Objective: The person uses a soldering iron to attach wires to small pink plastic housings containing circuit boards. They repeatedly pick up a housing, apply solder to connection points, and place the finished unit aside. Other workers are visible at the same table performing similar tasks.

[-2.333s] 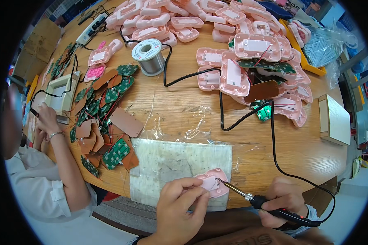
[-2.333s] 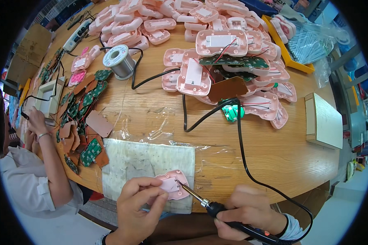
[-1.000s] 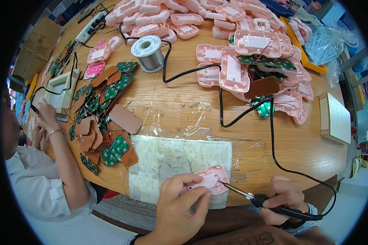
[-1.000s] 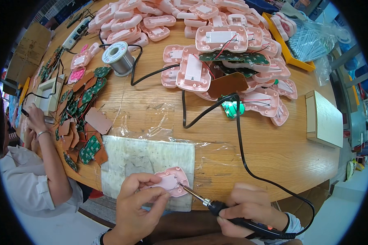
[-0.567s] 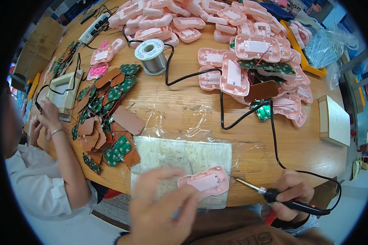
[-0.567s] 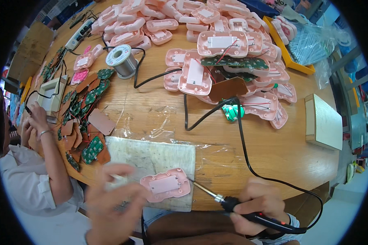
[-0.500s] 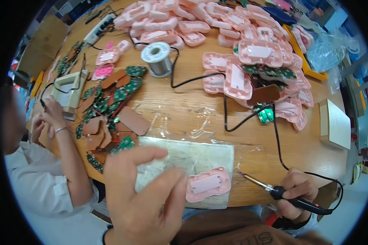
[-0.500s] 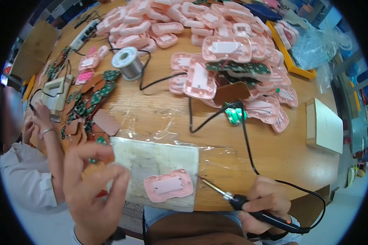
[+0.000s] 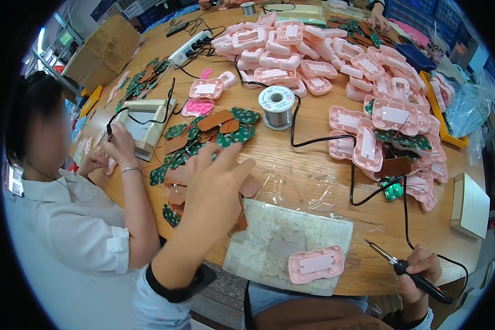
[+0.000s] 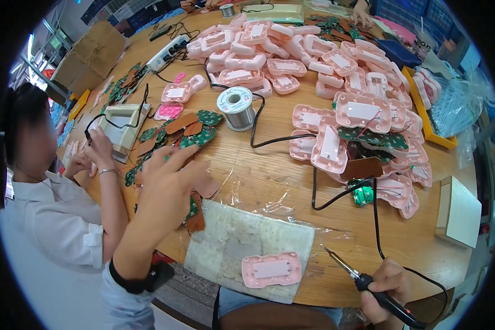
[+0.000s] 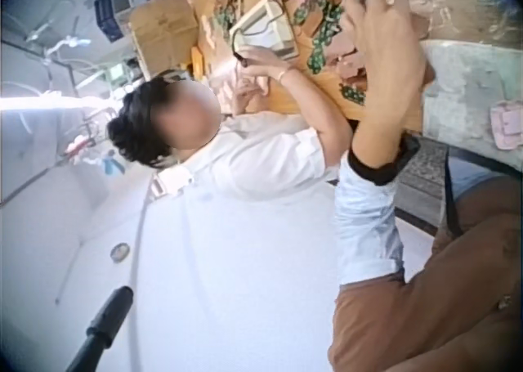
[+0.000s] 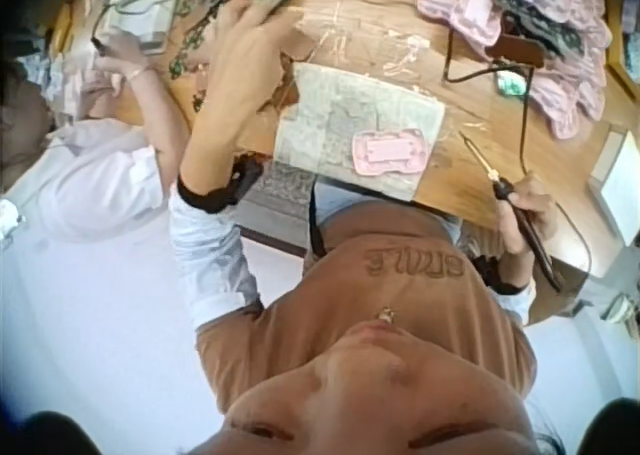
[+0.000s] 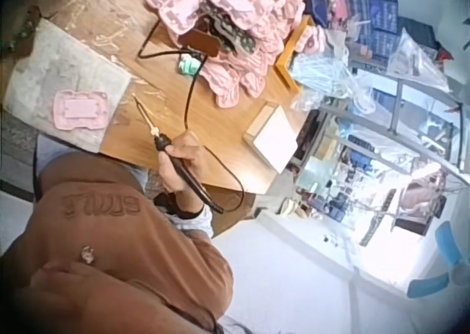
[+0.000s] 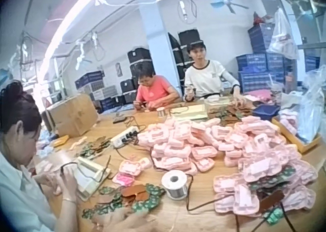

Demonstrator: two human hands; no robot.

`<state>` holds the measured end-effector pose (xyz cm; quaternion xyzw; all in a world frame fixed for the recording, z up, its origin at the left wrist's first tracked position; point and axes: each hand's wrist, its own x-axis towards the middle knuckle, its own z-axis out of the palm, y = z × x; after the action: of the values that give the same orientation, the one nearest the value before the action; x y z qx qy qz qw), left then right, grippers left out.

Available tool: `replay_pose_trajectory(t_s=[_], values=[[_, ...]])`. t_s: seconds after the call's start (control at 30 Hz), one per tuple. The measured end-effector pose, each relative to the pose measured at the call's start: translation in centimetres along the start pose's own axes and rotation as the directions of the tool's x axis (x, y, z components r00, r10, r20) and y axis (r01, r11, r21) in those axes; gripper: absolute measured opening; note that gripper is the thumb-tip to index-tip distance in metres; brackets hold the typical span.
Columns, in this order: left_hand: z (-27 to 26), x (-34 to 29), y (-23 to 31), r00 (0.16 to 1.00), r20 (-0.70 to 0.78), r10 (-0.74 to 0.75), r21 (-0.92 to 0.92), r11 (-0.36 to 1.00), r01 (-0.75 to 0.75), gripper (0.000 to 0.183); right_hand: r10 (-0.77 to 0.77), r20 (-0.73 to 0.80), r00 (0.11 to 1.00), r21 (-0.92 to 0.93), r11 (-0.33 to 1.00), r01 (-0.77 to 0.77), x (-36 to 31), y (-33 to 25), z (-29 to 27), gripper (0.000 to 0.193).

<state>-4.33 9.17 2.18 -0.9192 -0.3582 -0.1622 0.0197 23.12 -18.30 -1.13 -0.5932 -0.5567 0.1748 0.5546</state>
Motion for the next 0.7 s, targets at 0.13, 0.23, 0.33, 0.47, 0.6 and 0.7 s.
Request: replay_pose_trajectory(t_s=[0.13,0.23,0.33,0.47,0.6,0.7], values=[[0.0,1.9,-3.0,0.967,0.227,0.113,-0.034,0.994,-0.108,0.032,-0.041,0.040,0.998,0.001,0.999,0.041,0.7,-0.1,0.7,0.030],[-1.8,3.5,-3.7,0.986,0.161,0.039,-0.184,0.983,-0.009,0.024,-0.059,0.034,0.998,-0.011,0.998,0.059,1.5,-0.7,1.0,0.031],[-4.6,4.0,-3.0,0.958,0.164,-0.234,-0.586,0.758,0.286,0.023,-0.079,-0.055,0.995,0.044,0.996,0.082,2.0,-1.6,1.1,0.028],[-5.7,2.2,2.1,0.871,0.361,-0.334,-0.893,0.144,0.426,0.028,0.108,-0.078,0.991,0.465,0.883,-0.060,2.8,-2.9,1.9,0.030],[-4.2,-0.6,8.4,0.785,0.512,-0.349,-0.859,-0.215,0.465,0.029,0.011,-0.028,1.000,0.167,0.986,-0.006,4.7,-3.1,3.5,0.031],[-3.6,-2.2,11.2,0.756,0.560,-0.337,-0.821,-0.346,0.454,0.021,0.045,-0.090,0.995,0.221,0.975,-0.025,5.7,-3.2,5.0,0.047]])
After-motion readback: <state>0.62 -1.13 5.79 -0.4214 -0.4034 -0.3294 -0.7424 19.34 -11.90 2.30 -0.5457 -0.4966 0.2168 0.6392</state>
